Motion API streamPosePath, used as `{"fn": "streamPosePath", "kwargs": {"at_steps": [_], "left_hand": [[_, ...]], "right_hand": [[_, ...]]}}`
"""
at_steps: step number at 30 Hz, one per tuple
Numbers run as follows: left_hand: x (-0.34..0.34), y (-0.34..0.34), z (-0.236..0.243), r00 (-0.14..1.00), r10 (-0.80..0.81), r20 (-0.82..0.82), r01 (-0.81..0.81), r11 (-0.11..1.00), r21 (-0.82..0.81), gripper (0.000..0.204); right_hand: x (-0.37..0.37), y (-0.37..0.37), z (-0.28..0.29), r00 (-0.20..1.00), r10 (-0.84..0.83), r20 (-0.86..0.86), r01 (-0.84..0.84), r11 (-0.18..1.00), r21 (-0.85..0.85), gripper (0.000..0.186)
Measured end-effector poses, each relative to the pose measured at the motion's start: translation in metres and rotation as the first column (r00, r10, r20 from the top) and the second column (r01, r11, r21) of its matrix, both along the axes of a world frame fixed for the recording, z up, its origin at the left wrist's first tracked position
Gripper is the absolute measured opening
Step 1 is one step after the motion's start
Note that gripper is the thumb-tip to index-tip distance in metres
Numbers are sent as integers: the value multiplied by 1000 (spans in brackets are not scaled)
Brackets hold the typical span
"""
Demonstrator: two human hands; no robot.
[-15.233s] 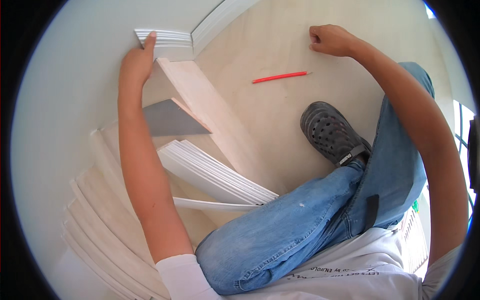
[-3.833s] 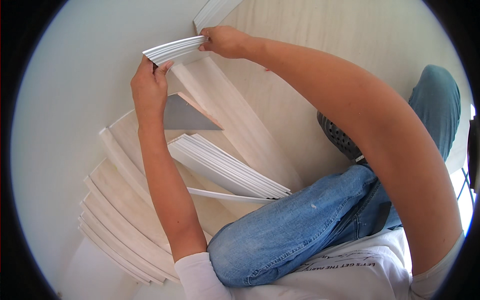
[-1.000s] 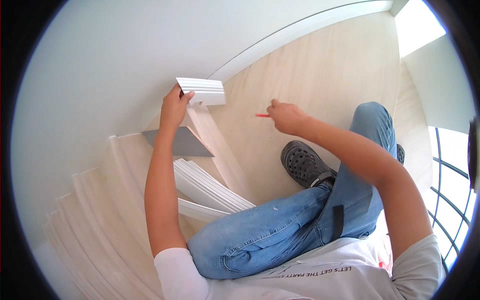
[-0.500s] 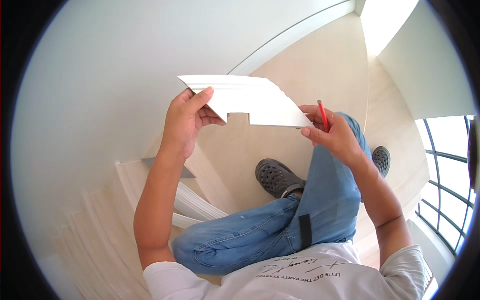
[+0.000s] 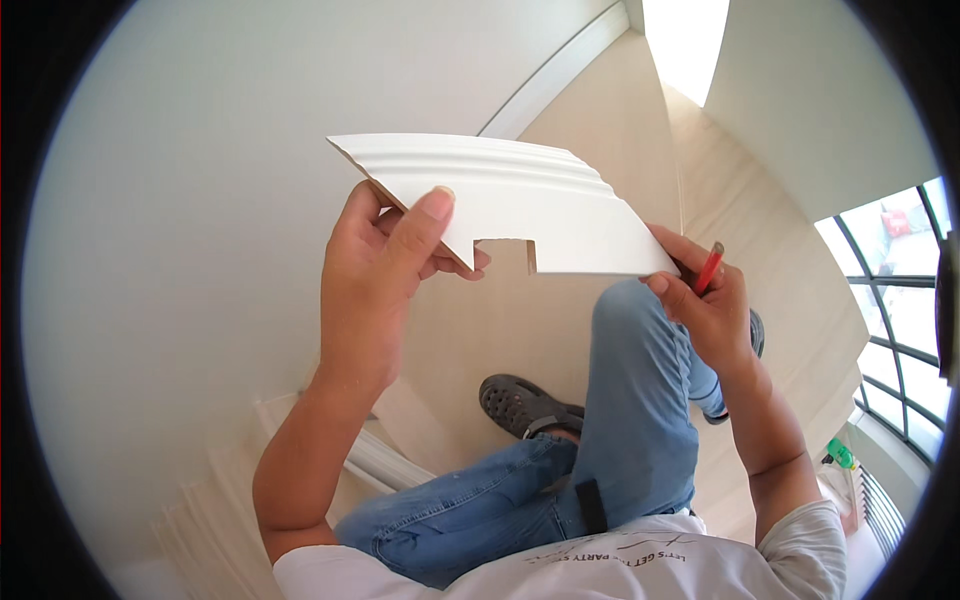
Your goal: Measuring, marking, and cutting white decorative molding pieces for installation on a staircase.
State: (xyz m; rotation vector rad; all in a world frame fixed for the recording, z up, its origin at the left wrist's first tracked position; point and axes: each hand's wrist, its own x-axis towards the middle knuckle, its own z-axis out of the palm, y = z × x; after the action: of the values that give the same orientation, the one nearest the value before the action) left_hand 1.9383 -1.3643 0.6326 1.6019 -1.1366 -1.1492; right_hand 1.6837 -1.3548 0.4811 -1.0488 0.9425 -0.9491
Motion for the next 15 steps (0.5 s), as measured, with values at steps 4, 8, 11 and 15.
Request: {"fn": "streamPosePath", "kwargs": {"at_steps": [4,8,11,15], "left_hand": [[-11,-15,-7,1000,-16,8,17,998,-55,47],[-14,-26,-15,1000,-20,1,20,980,-199,59],[-13,-33,-14,994,-103,22,105,961,-257,64],[-9,-32,5,953,-288,92,299,857,-420,75]], "right_hand": [[-3,-13,2,997,-66,-45,60,990,-127,45],[-5,-16,18,983,-131,-131,89,955,-284,44],[-6,-12,35,961,-176,-212,117,957,-266,46],[-13,8,66,886,-301,-354,93,861,-499,47]]}}
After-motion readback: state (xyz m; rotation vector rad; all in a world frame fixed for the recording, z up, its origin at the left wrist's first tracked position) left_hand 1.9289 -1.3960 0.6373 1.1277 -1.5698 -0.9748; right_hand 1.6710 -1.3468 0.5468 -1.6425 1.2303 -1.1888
